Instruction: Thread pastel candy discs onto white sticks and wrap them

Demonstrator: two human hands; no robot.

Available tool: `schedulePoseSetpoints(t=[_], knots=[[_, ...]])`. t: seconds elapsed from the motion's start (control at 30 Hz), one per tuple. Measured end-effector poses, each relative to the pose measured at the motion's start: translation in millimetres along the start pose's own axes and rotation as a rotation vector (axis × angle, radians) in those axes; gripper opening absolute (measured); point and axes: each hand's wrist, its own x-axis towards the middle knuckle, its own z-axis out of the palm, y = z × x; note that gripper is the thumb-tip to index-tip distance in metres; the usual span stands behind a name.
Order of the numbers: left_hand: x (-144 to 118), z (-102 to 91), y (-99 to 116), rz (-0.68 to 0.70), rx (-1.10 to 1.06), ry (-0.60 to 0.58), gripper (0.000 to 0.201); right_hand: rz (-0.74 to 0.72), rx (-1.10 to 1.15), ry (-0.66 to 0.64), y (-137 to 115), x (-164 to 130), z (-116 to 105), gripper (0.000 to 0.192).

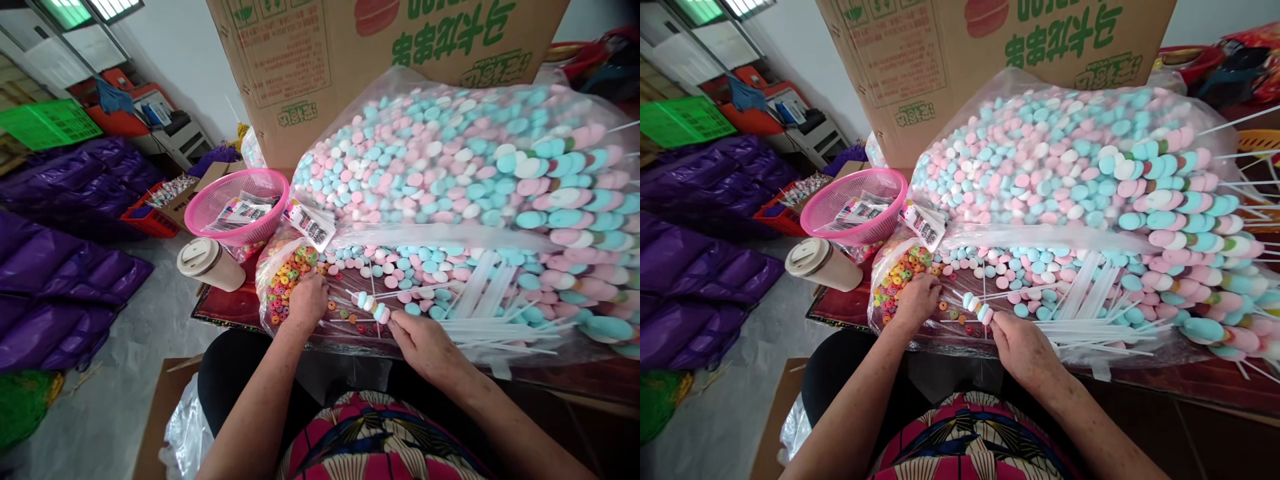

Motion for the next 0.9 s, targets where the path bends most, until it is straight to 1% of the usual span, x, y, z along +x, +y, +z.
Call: schedulePoseSetpoints(t=[0.07,0.13,0.2,0.3,0.33,0.37,0.43,0.53,0.6,0.67,0.73,0.8,0.9], knots=[[-1,1.1,-3,-0.023,-0.110,-0.003,0.010,0.000,0.003,-0.033,-4,0,2,0.030],[-6,1.8,-3,-0.050,-0.218,-0.012,0.017,-0.004,-0.007,-0.061,-9,2,3,0.030],[-12,3.3,2,-0.118,-0.438,-0.026,0.021,-0.002,-0.062,-0.084,-14,4,5,0.030],[-22,7.3,11,-0.265,-0.852,-0.048,0.020,0.052,-0.204,-0.109,-21,7,7,0.026],[-24,8.9,13,-0.295,-0.920,-0.042,0.018,0.073,-0.248,-0.119,-24,6,6,0.025],[-26,10.7,15,-0.301,-0.928,-0.029,0.017,0.094,-0.286,-0.133,-26,6,5,0.023],[-28,13.9,17,-0.279,-0.866,0.011,0.016,0.119,-0.353,-0.172,-31,4,2,0.024],[-29,16.9,18,-0.209,-0.694,0.057,0.017,0.151,-0.439,-0.211,-38,1,-5,0.027],[-31,17.6,19,-0.145,-0.562,0.091,0.017,0.166,-0.474,-0.214,-41,0,-7,0.027],[-33,17.7,19,-0.084,-0.477,0.128,0.017,0.171,-0.480,-0.211,-42,0,-6,0.027],[-35,17.8,18,-0.053,-0.448,0.164,0.018,0.166,-0.462,-0.211,-43,0,-4,0.027],[-36,17.6,16,-0.053,-0.450,0.191,0.019,0.156,-0.444,-0.214,-44,0,-2,0.026],[-37,17.0,15,-0.076,-0.483,0.176,0.019,0.149,-0.435,-0.224,-46,0,-1,0.026]])
